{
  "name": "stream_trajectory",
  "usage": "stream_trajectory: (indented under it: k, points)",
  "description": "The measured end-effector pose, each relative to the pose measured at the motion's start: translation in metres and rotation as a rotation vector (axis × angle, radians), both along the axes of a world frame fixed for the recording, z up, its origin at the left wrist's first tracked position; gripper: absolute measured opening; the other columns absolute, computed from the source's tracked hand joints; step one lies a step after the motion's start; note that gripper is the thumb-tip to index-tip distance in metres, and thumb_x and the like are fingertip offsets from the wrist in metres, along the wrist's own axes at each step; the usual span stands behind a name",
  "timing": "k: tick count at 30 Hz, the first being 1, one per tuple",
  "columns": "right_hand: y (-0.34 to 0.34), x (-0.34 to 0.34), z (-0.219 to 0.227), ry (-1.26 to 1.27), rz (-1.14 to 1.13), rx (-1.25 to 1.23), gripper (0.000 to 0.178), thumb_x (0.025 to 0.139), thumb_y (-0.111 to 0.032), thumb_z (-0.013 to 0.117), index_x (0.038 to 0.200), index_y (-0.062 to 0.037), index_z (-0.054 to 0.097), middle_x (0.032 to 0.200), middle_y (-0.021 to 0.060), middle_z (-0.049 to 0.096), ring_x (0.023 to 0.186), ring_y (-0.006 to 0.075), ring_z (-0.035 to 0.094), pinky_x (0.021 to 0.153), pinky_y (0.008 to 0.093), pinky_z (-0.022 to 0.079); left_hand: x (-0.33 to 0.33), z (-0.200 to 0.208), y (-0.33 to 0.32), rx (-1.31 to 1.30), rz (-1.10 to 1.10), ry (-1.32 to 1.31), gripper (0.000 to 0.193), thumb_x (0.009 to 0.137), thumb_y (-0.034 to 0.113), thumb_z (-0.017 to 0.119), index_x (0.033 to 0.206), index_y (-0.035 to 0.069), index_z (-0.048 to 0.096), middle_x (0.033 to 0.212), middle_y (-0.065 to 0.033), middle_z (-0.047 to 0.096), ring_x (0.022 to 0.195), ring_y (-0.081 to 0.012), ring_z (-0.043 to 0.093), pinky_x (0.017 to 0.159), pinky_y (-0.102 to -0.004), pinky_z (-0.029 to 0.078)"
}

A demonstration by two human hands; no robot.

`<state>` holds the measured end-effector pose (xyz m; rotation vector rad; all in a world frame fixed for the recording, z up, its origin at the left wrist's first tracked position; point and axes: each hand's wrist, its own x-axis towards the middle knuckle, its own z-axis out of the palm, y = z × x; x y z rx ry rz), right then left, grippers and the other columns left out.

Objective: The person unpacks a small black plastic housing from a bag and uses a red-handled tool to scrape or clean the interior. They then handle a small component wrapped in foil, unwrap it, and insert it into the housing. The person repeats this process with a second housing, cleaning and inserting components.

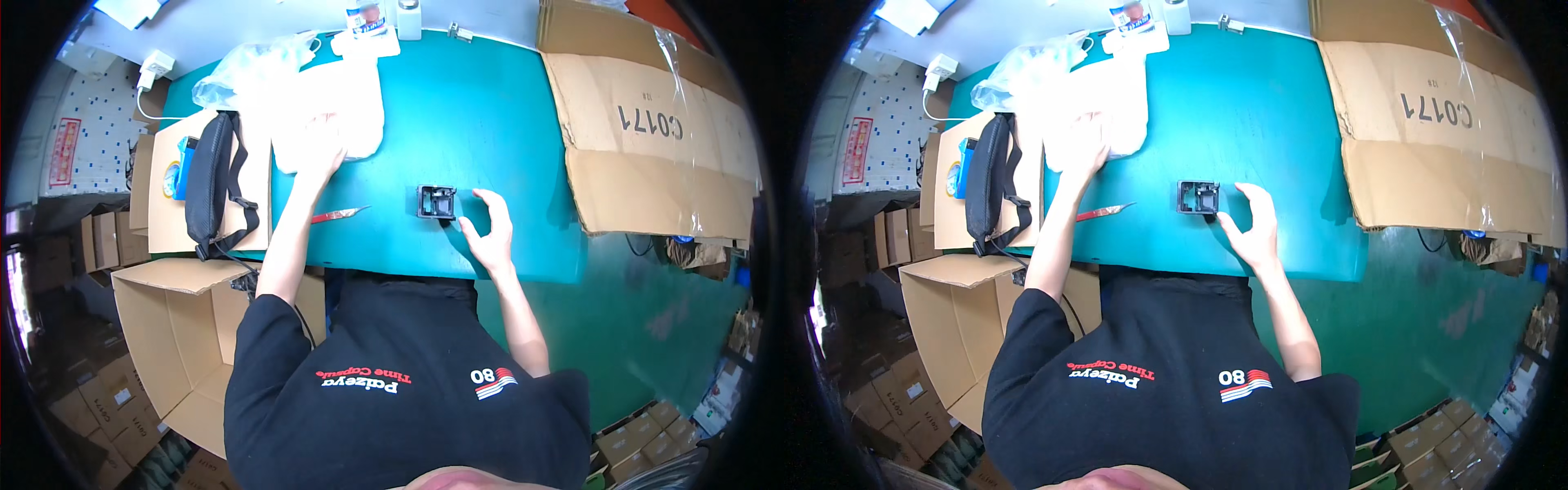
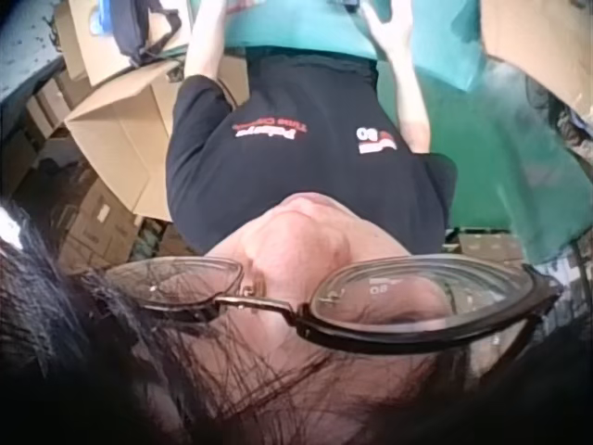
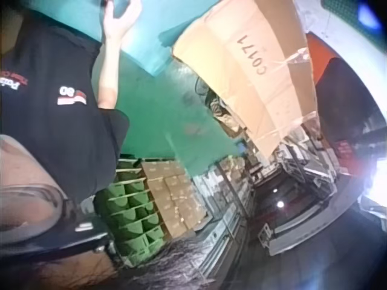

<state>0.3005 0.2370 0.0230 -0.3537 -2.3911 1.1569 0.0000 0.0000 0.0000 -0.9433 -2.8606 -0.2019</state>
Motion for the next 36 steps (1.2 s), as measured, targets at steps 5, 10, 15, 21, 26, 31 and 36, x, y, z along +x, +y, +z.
stream_trajectory:
  k: [5, 10, 15, 21, 26, 31, 36]
  points:
    - [0.002, -0.009, 0.002, 0.003, -0.018, -0.014, 0.05, 0.076, -0.011, 0.081, 0.122, -0.0029, 0.063, 0.119, 0.0157, 0.065, 0.112, 0.0329, 0.063, 0.099, 0.041, 0.049, 0.004, 0.003, 0.0, 0.088, -0.089, 0.217, 0.031, 0.102, 0.028, 0.049, 0.112, 0.006, 0.068, 0.114, -0.0153, 0.069, 0.106, -0.0319, 0.065, 0.098, -0.0457, 0.05]
    - [0.001, -0.023, 0.012, 0.092, -0.027, -0.04, 0.037, 0.081, -0.006, 0.076, 0.116, -0.0014, 0.065, 0.112, 0.0154, 0.067, 0.106, 0.0319, 0.064, 0.095, 0.0389, 0.05, 0.002, 0.009, -0.001, 0.318, -0.106, 0.125, 0.022, 0.096, 0.016, 0.058, 0.111, 0.004, 0.068, 0.104, -0.0155, 0.071, 0.099, -0.0331, 0.067, 0.09, -0.045, 0.053]
    - [0.002, -0.025, 0.02, 0.159, -0.065, -0.064, 0.031, 0.082, -0.003, 0.074, 0.112, -0.0004, 0.066, 0.108, 0.0153, 0.067, 0.102, 0.031, 0.065, 0.092, 0.0378, 0.051, 0.027, 0.028, -0.004, 0.527, -0.028, 0.102, 0.017, 0.091, 0.004, 0.064, 0.107, 0.001, 0.068, 0.095, -0.0167, 0.071, 0.092, -0.0346, 0.069, 0.082, -0.0451, 0.055]
    - [-0.009, -0.033, 0.044, 0.195, -0.016, -0.099, 0.03, 0.081, -0.001, 0.073, 0.11, -0.0004, 0.066, 0.106, 0.0144, 0.068, 0.102, 0.0306, 0.066, 0.09, 0.0375, 0.052, 0.056, 0.05, -0.014, 0.789, 0.023, -0.055, 0.011, 0.09, 0.001, 0.068, 0.102, 0.001, 0.069, 0.086, -0.0133, 0.07, 0.072, -0.0251, 0.066, 0.067, -0.0362, 0.053]
    - [-0.018, -0.044, 0.063, 0.207, 0.127, -0.064, 0.061, 0.073, -0.015, 0.086, 0.127, -0.0007, 0.063, 0.12, 0.0178, 0.066, 0.114, 0.0343, 0.063, 0.099, 0.042, 0.05, 0.109, 0.093, -0.011, 0.762, -0.134, -0.552, 0.007, 0.091, 0.002, 0.07, 0.097, 0.0, 0.067, 0.079, -0.0055, 0.065, 0.06, -0.009, 0.056, 0.054, -0.0248, 0.043]
    - [-0.043, -0.058, 0.089, 0.169, 0.453, 0.011, 0.084, 0.072, -0.027, 0.09, 0.143, -0.0015, 0.052, 0.129, 0.0195, 0.062, 0.123, 0.0373, 0.058, 0.106, 0.0465, 0.046, 0.148, 0.101, -0.004, 0.922, -0.259, -0.89, 0.007, 0.088, -0.003, 0.068, 0.095, -0.001, 0.066, 0.087, 0.0011, 0.062, 0.061, 0.0005, 0.045, 0.052, -0.0188, 0.035]
    - [-0.045, -0.051, 0.068, -0.135, 0.429, -0.446, 0.015, 0.095, -0.01, 0.067, 0.105, 0.0006, 0.07, 0.073, 0.0065, 0.066, 0.062, 0.0119, 0.06, 0.057, 0.0294, 0.048, 0.157, 0.106, -0.009, 1.033, -0.124, -0.988, 0.034, 0.091, -0.002, 0.071, 0.122, 0.001, 0.058, 0.09, 0.0003, 0.061, 0.066, 0.001, 0.047, 0.055, -0.0161, 0.035]
